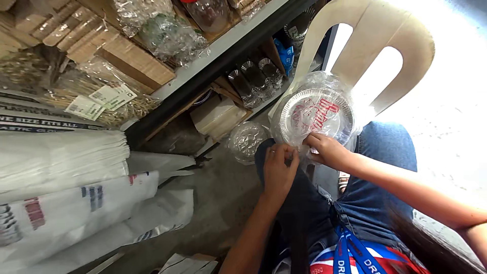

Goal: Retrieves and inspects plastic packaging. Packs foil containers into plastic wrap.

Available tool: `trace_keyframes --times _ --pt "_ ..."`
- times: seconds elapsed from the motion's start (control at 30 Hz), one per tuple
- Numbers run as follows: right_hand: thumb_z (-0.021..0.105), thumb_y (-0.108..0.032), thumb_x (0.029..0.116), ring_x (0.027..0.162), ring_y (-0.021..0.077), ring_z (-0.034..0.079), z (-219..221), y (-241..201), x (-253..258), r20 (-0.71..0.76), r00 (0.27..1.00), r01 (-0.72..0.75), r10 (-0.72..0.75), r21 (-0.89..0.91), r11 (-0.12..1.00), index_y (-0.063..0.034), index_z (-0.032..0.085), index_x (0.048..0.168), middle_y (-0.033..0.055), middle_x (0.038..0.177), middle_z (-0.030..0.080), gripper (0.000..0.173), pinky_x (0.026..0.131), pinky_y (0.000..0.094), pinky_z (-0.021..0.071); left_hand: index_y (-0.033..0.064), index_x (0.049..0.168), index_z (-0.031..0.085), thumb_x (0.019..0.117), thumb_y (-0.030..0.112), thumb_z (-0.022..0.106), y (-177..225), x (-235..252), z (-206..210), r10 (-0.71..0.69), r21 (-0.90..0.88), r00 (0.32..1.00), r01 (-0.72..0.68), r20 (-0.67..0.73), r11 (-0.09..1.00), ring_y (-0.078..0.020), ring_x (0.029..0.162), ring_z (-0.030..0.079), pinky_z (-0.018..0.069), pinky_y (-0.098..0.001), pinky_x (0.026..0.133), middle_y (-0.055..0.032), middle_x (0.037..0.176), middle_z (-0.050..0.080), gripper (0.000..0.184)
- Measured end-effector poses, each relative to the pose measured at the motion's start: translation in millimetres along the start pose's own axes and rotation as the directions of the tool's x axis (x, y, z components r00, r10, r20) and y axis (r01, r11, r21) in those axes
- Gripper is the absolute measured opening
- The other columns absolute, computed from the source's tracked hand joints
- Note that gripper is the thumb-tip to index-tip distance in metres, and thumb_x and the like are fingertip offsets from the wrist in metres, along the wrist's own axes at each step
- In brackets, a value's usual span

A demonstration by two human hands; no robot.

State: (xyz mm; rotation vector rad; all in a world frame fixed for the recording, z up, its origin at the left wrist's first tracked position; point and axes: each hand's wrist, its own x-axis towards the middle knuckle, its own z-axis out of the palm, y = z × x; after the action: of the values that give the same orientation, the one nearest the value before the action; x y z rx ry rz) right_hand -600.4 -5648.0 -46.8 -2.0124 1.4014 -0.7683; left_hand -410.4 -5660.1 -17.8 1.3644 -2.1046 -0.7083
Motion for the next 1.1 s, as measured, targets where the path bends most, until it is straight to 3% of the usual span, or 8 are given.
trace_keyframes --times 0.13,0.33,0.47,0.57,0.7,0.83,1.0,1.1 --pt "0.067 -0.004 0.0895 0.084 0.0298 0.070 0.5 0.2 -2.0 -0.016 0.995 -0.098 0.102 0.168 0.981 0.0084 0.069 0.102 0.0227 0.095 0.070 0.018 0.081 0.0409 0.0575 -0.0037 0.100 0.074 0.0962 0.011 0.064 1.4 -13.3 5.2 -0.004 0.090 0.993 -0.006 0.119 0.996 -0.0310 0.084 0.071 0.0586 -0.0434 0.078 -0.0181 0.091 0.072 0.018" --pt "0.064 -0.001 0.0908 0.087 0.0274 0.070 -2.5 3.4 -9.5 -0.024 0.993 -0.107 0.114 0.203 0.973 0.0101 0.068 0.105 0.0240 0.099 0.070 0.018 0.084 0.0359 0.0572 -0.0057 0.104 0.071 0.0934 0.015 0.069 -3.2 -7.4 23.5 -0.081 -0.012 0.996 0.082 0.049 0.997 -0.0300 0.089 0.070 0.0578 -0.0400 0.079 -0.0204 0.099 0.071 0.023" --pt "0.059 -0.003 0.0942 0.099 0.0307 0.069 -11.9 -2.1 -10.1 0.060 0.992 -0.121 0.112 0.196 0.973 0.0097 0.063 0.118 0.0260 0.113 0.067 0.027 0.091 0.0386 0.0554 -0.0069 0.106 0.070 0.0892 0.009 0.069 -2.7 -4.4 29.7 -0.099 -0.071 0.995 0.101 0.029 0.992 -0.0315 0.095 0.067 0.0553 -0.0403 0.081 -0.0211 0.101 0.069 0.023" --pt "0.046 -0.004 0.0979 0.108 0.0285 0.067 -22.2 -11.1 -3.9 0.091 0.989 -0.133 0.113 0.244 0.961 0.0082 0.062 0.124 0.0252 0.122 0.065 0.033 0.096 0.0373 0.0536 -0.0067 0.100 0.070 0.0840 0.007 0.072 -6.2 -5.3 38.9 -0.027 -0.056 0.998 0.024 -0.050 0.998 -0.0343 0.094 0.066 0.0549 -0.0424 0.081 -0.0211 0.097 0.069 0.021" --pt "0.050 0.000 0.1021 0.098 0.0323 0.068 -34.3 -7.1 15.0 0.235 0.972 -0.034 0.002 0.131 0.991 0.0052 0.069 0.114 0.0226 0.109 0.068 0.023 0.090 0.0438 0.0553 -0.0030 0.093 0.069 0.0807 0.007 0.073 -22.3 -10.3 50.6 0.198 0.027 0.964 -0.196 -0.178 0.980 -0.0289 0.086 0.066 0.0547 -0.0323 0.073 -0.0185 0.091 0.068 0.017" --pt "0.058 0.000 0.1000 0.098 0.0363 0.067 -40.0 -4.7 31.5 0.462 0.883 0.051 -0.080 0.076 0.996 0.0060 0.068 0.111 0.0236 0.108 0.067 0.016 0.089 0.0490 0.0536 0.0010 0.092 0.067 0.0841 0.006 0.070 -39.7 -16.8 53.1 0.370 0.045 0.899 -0.370 -0.234 0.928 -0.0234 0.088 0.065 0.0539 -0.0237 0.078 -0.0159 0.092 0.067 0.009" --pt "0.058 0.001 0.0982 0.093 0.0411 0.068 -34.8 0.4 35.3 0.512 0.819 0.323 -0.259 -0.040 0.946 0.0048 0.068 0.108 0.0234 0.099 0.066 0.015 0.075 0.0529 0.0561 0.0031 0.092 0.069 0.0865 0.005 0.070 -48.5 -22.2 55.9 0.398 -0.020 0.890 -0.412 -0.221 0.911 -0.0192 0.089 0.064 0.0523 -0.0194 0.082 -0.0129 0.091 0.067 0.006" --pt "0.063 0.001 0.0936 0.087 0.0402 0.067 -30.6 9.6 34.8 0.519 0.771 0.457 -0.369 -0.047 0.888 0.0054 0.067 0.102 0.0221 0.094 0.064 0.010 0.068 0.0510 0.0546 0.0018 0.089 0.067 0.0847 0.002 0.069 -41.1 -23.7 54.2 0.359 -0.129 0.909 -0.390 -0.213 0.912 -0.0143 0.083 0.060 0.0501 -0.0161 0.076 -0.0112 0.086 0.063 0.005"
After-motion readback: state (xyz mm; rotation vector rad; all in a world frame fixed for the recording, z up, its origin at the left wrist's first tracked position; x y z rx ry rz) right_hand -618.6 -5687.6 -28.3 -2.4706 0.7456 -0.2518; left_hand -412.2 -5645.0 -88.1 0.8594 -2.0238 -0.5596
